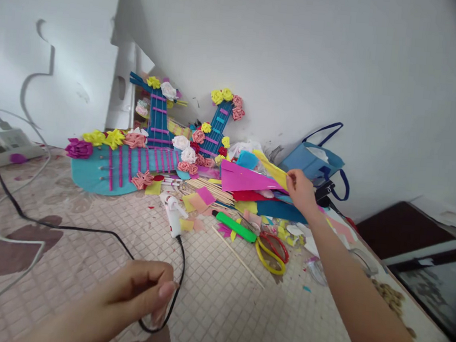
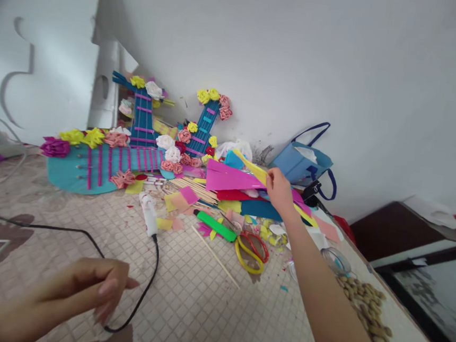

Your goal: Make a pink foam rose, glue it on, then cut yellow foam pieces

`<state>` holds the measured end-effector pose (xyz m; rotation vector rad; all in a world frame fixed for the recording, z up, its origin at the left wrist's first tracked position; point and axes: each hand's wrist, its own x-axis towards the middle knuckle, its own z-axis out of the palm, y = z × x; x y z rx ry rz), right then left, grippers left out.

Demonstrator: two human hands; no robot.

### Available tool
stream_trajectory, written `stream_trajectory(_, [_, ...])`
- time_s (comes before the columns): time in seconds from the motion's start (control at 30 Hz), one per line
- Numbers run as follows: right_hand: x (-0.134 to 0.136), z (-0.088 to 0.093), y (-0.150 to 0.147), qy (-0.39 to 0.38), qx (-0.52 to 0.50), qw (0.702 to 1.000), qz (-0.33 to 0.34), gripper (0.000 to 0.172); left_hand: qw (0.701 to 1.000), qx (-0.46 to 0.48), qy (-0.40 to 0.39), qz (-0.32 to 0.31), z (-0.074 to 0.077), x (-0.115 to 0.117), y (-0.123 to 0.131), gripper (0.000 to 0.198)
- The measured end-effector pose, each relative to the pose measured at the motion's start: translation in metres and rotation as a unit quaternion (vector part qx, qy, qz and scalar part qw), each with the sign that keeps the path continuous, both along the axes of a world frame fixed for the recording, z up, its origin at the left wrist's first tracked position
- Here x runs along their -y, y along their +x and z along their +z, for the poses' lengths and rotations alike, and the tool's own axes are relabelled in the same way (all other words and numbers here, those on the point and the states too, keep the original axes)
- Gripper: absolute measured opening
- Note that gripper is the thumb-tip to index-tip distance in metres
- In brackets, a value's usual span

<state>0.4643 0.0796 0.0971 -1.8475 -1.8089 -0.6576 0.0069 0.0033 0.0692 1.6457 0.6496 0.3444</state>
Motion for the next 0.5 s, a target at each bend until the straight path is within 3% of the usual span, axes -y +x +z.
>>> stream_trajectory(0.1, [0.01,0.009,-0.015,0.022,-0.054,0.998,0.017,0.019,0.999,-0.03,0.033,0.009,-0.002,-0.008,0.012,0.033])
stream_trajectory(0.3, [0.036,0.017,-0.066,-0.013,-0.105,0.986,0.13,0.022,0.998,-0.002,0.042,0.037,-0.025,-0.018,0.015,0.024])
stream_trajectory(0.4, [0.051,0.011,-0.098,-0.056,-0.119,0.974,0.182,0.021,0.997,0.033,0.034,0.057,-0.033,-0.019,0.016,0.044])
stream_trajectory(0.5, [0.067,0.001,-0.133,-0.152,-0.089,0.951,0.252,0.022,0.996,0.056,0.028,0.07,-0.035,-0.016,0.02,0.063])
